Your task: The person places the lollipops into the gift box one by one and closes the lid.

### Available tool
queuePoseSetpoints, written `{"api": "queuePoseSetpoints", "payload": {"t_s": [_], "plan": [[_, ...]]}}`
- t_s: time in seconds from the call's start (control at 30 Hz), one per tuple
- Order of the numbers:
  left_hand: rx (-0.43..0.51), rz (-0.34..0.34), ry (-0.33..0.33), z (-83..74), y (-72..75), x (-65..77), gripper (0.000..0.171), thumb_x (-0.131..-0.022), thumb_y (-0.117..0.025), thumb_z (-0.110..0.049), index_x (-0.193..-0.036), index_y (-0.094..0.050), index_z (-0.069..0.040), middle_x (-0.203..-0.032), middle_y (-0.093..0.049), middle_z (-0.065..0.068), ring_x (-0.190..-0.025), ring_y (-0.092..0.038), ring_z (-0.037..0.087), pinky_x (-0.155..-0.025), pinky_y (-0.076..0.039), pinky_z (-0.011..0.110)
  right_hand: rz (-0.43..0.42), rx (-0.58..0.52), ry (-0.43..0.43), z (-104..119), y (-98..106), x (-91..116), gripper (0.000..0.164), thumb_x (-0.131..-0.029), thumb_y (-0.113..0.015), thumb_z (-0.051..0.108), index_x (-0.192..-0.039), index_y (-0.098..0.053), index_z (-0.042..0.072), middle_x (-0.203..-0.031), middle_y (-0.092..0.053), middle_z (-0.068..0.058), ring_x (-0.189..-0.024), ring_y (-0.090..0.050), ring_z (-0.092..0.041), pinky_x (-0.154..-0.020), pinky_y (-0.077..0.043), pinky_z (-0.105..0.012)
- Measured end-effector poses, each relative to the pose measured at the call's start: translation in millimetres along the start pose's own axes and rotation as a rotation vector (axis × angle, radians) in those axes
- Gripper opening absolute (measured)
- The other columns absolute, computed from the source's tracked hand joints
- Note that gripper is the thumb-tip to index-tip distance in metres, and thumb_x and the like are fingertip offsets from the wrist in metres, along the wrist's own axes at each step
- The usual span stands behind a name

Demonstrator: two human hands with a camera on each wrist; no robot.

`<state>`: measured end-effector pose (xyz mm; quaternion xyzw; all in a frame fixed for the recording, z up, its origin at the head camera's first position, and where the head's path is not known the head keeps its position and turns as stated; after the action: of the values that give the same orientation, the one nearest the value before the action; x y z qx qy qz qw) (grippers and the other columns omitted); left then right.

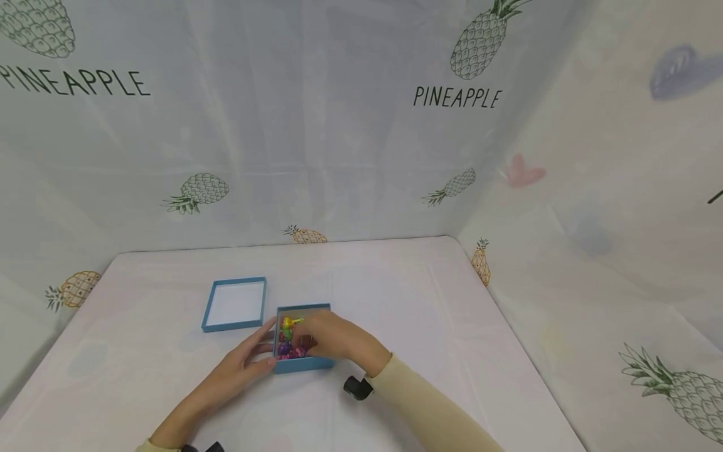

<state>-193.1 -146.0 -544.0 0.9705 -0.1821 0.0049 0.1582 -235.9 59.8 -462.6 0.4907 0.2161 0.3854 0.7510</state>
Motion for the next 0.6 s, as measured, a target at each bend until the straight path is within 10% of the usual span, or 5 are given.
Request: {"api": "queuePoseSetpoints", "payload": {"t_s": [0.4,0.6], "plan": [[-0.012,-0.011,0.022,-1.9,-2.2,-2.2,0.080,-0.102,-0.073,-0.037,-0.169,-0.028,-0.036,-0.163,-0.045,0.014,-0.141,-0.054,0.031,-0.100,-0.050,0.020,0.006,-0.063,0.027,-2,10,9,0.023,-0.092,-0.081,-0.001,-0.112,-0.080,0.011,-0.105,-0.075,0.002,-0.086,-0.065,-0.003,-0.079,-0.054,-0.014],[-0.038,-0.031,0.040,-2.5,3.1,0.8,0.081,-0.101,-0.073,-0.039,-0.169,-0.028,-0.036,-0.163,-0.045,0.013,-0.140,-0.056,0.032,-0.105,-0.055,0.037,-0.138,-0.104,0.009,-9,28,14,0.019,-0.098,-0.077,0.007,-0.117,-0.079,0.006,-0.109,-0.076,-0.006,-0.085,-0.066,-0.005,-0.077,-0.055,-0.016]]}}
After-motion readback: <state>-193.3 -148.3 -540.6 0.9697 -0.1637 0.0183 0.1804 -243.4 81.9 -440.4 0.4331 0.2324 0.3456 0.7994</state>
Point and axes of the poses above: each hand's wrist, its own x-axis away from the middle knuckle, its own y-axis out of the back of the hand, z = x × y, the point moved 4 cm from there along -x, towards the middle knuckle
